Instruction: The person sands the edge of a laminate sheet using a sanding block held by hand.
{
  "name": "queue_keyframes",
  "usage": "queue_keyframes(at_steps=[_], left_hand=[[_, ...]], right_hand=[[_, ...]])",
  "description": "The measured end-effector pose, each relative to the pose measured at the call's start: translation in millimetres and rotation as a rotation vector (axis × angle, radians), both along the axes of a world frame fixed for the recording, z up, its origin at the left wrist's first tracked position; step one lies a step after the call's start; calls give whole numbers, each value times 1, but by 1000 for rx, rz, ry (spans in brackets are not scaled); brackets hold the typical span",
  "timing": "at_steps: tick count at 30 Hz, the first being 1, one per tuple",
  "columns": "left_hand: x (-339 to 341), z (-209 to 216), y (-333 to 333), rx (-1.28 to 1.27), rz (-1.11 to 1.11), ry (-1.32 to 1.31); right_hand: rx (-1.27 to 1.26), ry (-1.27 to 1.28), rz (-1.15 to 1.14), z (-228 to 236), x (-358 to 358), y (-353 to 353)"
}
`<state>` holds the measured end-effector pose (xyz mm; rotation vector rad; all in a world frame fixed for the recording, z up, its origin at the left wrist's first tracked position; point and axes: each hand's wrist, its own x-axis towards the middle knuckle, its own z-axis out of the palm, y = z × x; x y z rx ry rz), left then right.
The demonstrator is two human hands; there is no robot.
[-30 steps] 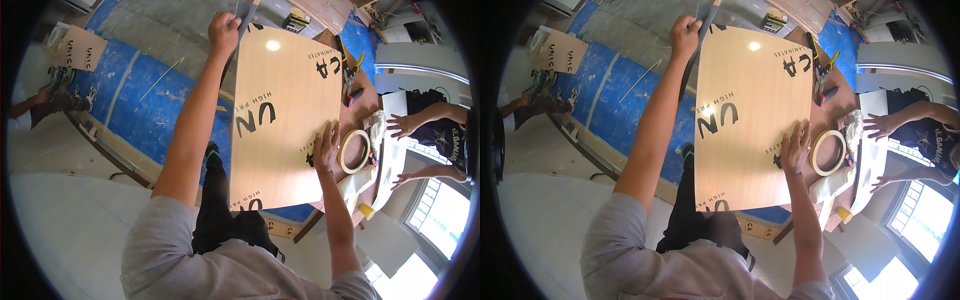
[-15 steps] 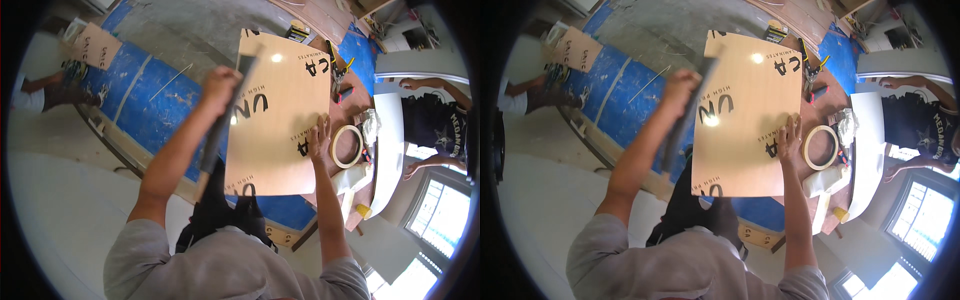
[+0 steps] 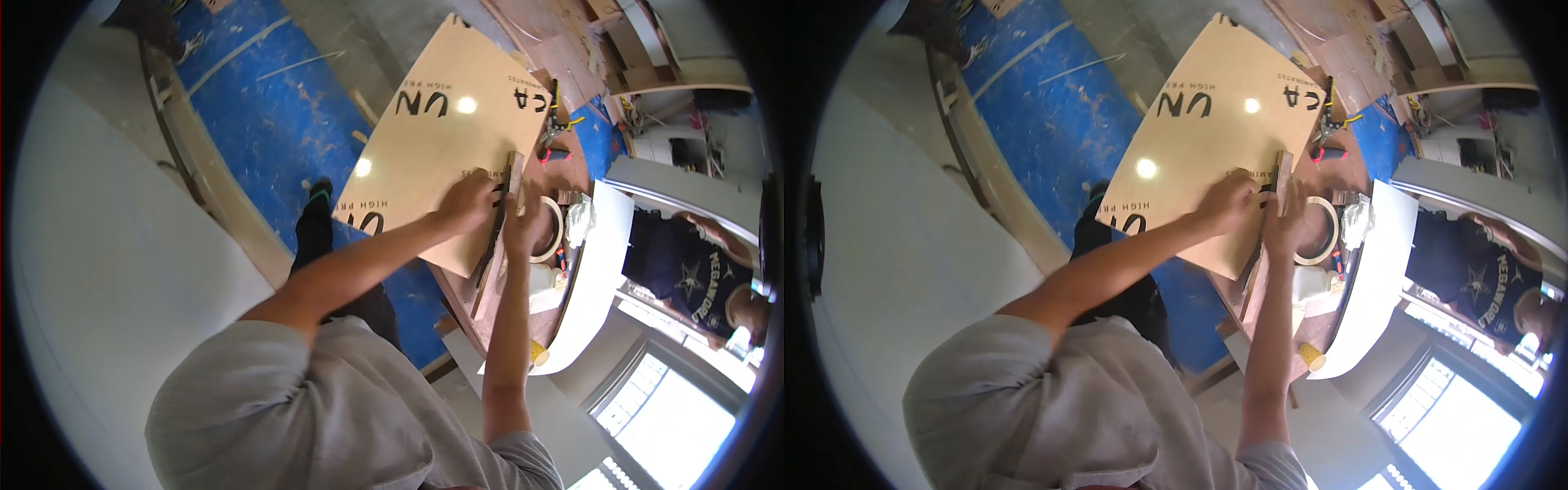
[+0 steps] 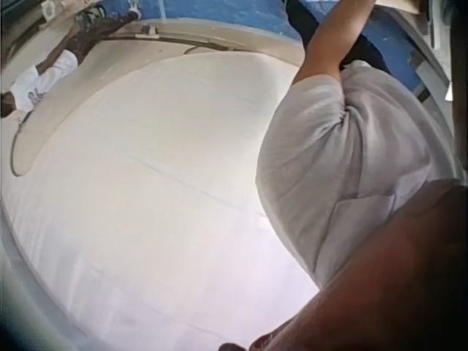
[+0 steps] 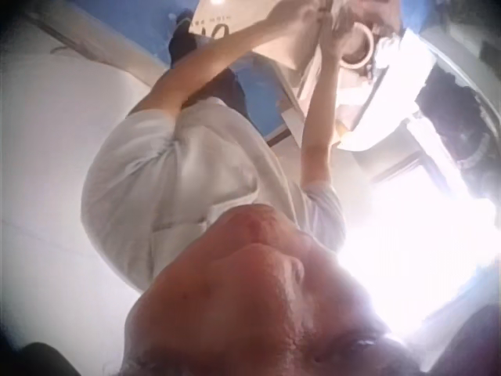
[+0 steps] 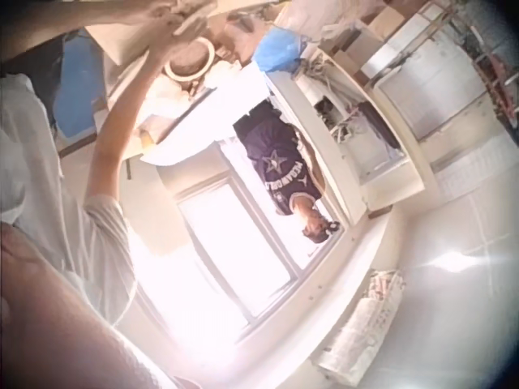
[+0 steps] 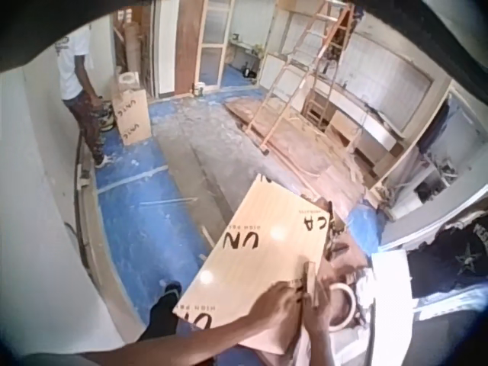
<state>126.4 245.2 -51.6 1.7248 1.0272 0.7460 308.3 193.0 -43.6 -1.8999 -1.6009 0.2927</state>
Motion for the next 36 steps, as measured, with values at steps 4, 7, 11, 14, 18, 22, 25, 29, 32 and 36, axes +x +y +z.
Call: queue_keyframes(at_steps=[4, 7, 11, 14, 18, 22, 25, 29, 32, 36], left_hand=[[-183, -3, -33, 353, 468, 370], [-226, -13, -54, -119, 407, 503], [-219, -22, -15, -221, 237, 427], [-195, -21, 44, -236, 261, 402], [-149, -28, 148, 103, 284, 602], [-101, -63, 271, 208, 288, 435], [-62, -56, 366, 26, 213, 378], [-28, -48, 492, 11, 436, 416], [-40, -63, 541, 344, 364, 372], [-50, -86, 477, 876, -119, 538]], right_hand=[[-133, -76, 93, -25, -67, 19], [-270, -398, 44, -54, -85, 35], [-216, -459, 65, -73, -79, 31], [-221, -475, 95, -67, -79, 32], [-211, -464, 88, -65, -77, 33], [-228, -469, 94, -58, -81, 35], [-223, -448, 85, -56, -82, 35], [-260, -461, 68, -55, -84, 40], [-180, -443, 87, -52, -85, 45], [-196, -432, 46, -50, -82, 40]])
